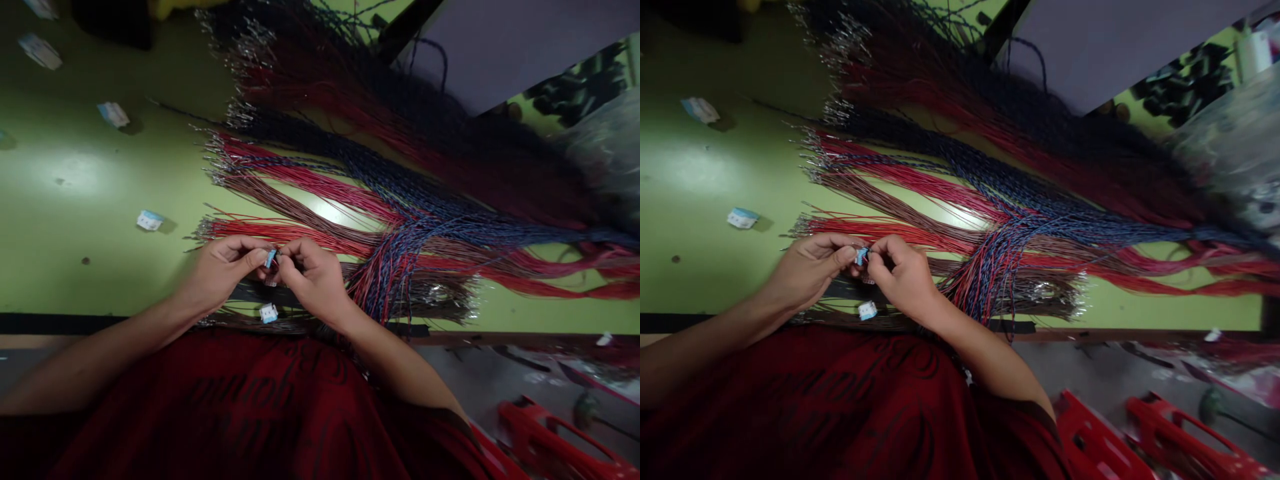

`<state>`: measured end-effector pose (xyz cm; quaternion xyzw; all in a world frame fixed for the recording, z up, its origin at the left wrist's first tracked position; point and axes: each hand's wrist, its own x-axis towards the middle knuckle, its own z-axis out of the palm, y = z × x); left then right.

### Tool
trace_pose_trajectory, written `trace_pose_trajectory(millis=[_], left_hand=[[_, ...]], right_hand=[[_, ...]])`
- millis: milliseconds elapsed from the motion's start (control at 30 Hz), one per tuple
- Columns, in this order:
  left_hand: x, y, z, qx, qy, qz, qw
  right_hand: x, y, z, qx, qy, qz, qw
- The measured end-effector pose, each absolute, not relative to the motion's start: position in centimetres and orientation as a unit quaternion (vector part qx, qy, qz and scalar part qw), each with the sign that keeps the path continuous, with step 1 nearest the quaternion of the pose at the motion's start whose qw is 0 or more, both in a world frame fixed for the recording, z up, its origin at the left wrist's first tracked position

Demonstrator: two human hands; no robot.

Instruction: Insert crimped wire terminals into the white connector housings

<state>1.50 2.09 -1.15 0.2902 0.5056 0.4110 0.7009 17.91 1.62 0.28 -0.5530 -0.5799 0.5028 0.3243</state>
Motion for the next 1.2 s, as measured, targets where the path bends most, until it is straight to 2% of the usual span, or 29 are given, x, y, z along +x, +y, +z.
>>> trace_pose_trajectory(millis=[133, 267, 400, 533, 800, 1200], left_hand=[[1.5, 2.1, -1.1, 0.293, 0.497, 0.404, 0.710], [1.6, 2.1, -1.0, 0.292, 0.498, 0.397, 0.713], [1.6, 2.1, -0.9, 0.294, 0.492, 0.395, 0.718], [1.6, 2.0, -0.9, 0.286, 0.486, 0.394, 0.726], [1.7, 2.1, -0.4, 0.254, 0.467, 0.394, 0.750], [1.4, 1.9, -0.8, 0.303, 0.495, 0.385, 0.718]], right_hand=[[18.2, 1.6, 0.4, -0.554, -0.597, 0.481, 0.326], [18.4, 1.7, 0.6, -0.545, -0.605, 0.450, 0.367], [18.3, 1.7, 0.8, -0.526, -0.587, 0.471, 0.396], [18.7, 1.9, 1.1, -0.523, -0.596, 0.477, 0.380], [19.8, 1.9, 2.0, -0.514, -0.682, 0.396, 0.337], [19.9, 1.9, 2.3, -0.523, -0.688, 0.418, 0.281]])
